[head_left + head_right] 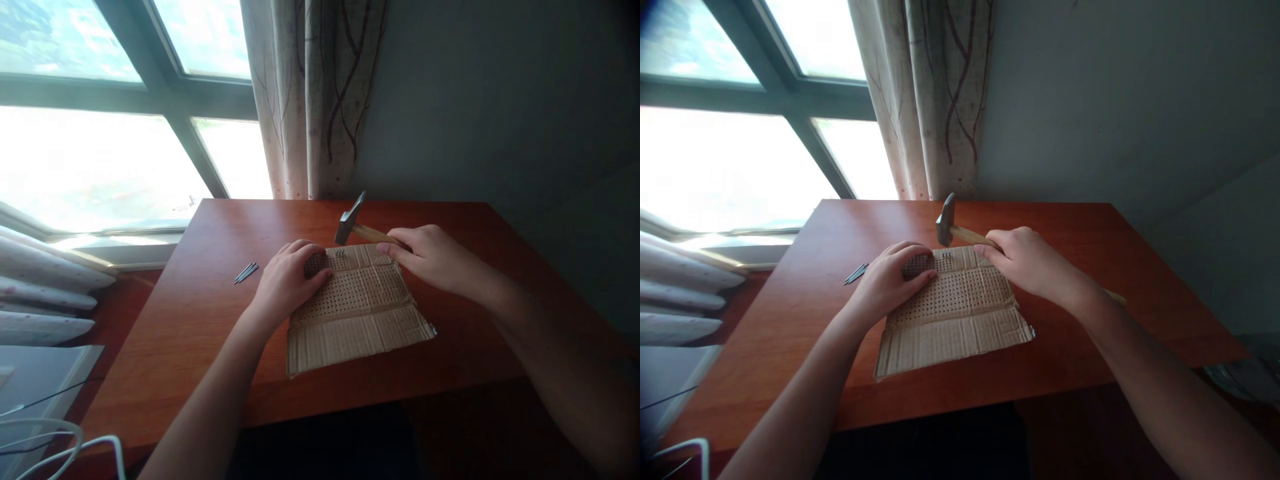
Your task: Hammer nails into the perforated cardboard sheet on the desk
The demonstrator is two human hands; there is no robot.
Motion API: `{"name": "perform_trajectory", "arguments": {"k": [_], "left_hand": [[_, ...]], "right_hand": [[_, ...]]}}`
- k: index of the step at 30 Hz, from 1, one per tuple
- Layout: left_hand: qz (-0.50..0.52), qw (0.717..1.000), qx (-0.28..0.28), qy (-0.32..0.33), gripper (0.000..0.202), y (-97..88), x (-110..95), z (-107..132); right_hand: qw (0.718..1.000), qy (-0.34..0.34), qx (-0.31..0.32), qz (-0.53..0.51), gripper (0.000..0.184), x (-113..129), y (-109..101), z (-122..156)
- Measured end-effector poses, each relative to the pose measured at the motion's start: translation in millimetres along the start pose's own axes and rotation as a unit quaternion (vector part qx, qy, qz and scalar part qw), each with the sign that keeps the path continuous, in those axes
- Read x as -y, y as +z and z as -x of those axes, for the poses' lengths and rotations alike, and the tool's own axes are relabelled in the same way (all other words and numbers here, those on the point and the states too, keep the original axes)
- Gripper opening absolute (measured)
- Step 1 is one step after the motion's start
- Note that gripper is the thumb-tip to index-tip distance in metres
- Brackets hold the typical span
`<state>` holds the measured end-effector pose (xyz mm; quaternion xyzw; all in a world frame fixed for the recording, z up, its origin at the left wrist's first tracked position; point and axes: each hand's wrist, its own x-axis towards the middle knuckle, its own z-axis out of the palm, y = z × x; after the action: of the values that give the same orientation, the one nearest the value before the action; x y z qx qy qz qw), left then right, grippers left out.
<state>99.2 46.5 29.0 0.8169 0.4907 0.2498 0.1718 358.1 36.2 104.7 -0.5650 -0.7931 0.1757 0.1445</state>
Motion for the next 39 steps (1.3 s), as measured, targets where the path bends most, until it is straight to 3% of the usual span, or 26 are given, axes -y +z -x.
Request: {"name": "perform_trajectory", "arguments": {"k": [5,8,10,13,15,17,25,29,31,33,36,39], "left_hand": [[0.01,1.0,-0.004,-0.004,0.025,-0.4,-1.0,0.0],[0.02,1.0,-0.005,-0.006,0.025,-0.6,-0.8,-0.2],[0.028,1.0,-0.006,-0.005,0.025,-0.3,-0.2,-0.2],[0.041,0.999,-0.013,-0.006,0.025,0.7,1.3,-0.3],[0.047,0.999,-0.015,-0.006,0.025,1.1,2.3,-0.5],[0.049,0.999,-0.015,-0.005,0.024,1.0,3.2,-0.7],[0.043,0.999,-0.016,0.007,0.023,1.1,0.6,0.6],[0.029,0.998,-0.063,0.005,0.023,-6.1,5.3,0.8],[-0.013,0.993,-0.107,-0.037,0.026,-16.6,16.2,2.1],[-0.087,0.978,-0.138,-0.132,0.03,-30.9,32.6,5.2],[-0.169,0.95,-0.069,-0.254,0.03,-51.9,59.8,12.4],[-0.188,0.934,-0.002,-0.305,0.027,-62.9,79.8,18.6]], "right_hand": [[0.995,-0.014,-0.087,-0.046,0.044,-3.2,-3.5,4.5],[0.979,-0.012,-0.161,-0.123,0.041,-8.7,0.4,8.1],[0.945,-0.01,-0.228,-0.233,0.036,-14.1,6.6,7.2],[0.863,-0.032,-0.279,-0.42,0.037,-23.4,18.9,-1.4],[0.821,-0.051,-0.295,-0.487,0.044,-30.2,26.7,-8.8],[0.799,-0.055,-0.324,-0.503,0.05,-37.2,33.3,-14.1],[0.821,-0.006,-0.364,-0.439,0.053,-51.6,45.4,-13.3],[0.83,0.002,-0.343,-0.44,0.055,-54.3,42.8,-12.1],[0.833,0.007,-0.307,-0.46,0.055,-56.4,41.4,-12.0],[0.827,0.009,-0.296,-0.478,0.055,-57.8,40.8,-12.9],[0.807,0.012,-0.327,-0.491,0.055,-58.2,41.0,-16.3],[0.798,0.011,-0.34,-0.497,0.054,-58.4,42.0,-20.0]]}}
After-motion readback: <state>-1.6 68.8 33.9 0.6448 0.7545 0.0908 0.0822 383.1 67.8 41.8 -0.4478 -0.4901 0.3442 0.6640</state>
